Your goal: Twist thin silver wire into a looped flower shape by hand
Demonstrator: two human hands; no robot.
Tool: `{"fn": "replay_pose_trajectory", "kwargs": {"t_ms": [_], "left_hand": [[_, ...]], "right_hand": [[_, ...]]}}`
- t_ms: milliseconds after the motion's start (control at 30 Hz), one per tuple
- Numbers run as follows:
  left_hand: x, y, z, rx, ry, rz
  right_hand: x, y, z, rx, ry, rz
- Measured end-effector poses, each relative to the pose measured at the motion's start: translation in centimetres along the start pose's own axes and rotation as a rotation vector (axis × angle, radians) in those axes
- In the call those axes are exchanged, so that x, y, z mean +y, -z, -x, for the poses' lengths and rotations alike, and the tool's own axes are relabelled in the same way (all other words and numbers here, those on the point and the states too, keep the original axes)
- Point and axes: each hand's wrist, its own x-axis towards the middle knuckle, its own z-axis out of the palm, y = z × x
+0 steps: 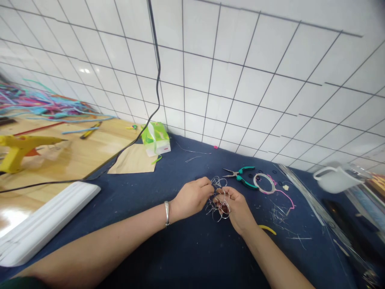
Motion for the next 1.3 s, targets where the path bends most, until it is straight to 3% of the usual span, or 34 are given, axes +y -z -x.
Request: {"fn": "replay_pose_trajectory", "kwargs": {"t_ms": [133,267,533,733,933,1067,1300], "left_hand": [[-0.9,0.0,-0.2,0.078,0.055,0.110],[-1.8,0.0,-0.5,0.161,0.068,0.256],[-1.9,0.2,-0.7,0.162,0.012,0.364],[-2.5,0.3,-0.8,0.098,-0.057,0.310],[-1.4,0.7,-0.5,0.164,0.033,0.308],[-0.3,0.6,-0.4,0.148,0.068,0.292],[0.0,-0.5,-0.4,0.183,0.170,0.490]], "right_hand": [[0.0,1.2,-0.7,0.163,0.074,0.047],[-0.3,2.0,-1.1,0.222,0.119,0.031],[-1.2,1.3,-0.7,0.151,0.173,-0.052],[-1.6,1.0,-0.6,0.126,0.152,-0.125],[-1.3,0.6,-0.4,0.119,0.174,-0.118],[-1.1,0.1,-0.2,0.099,0.170,-0.135],[-0.8,-0.5,0.1,0.052,0.200,-0.073]]}}
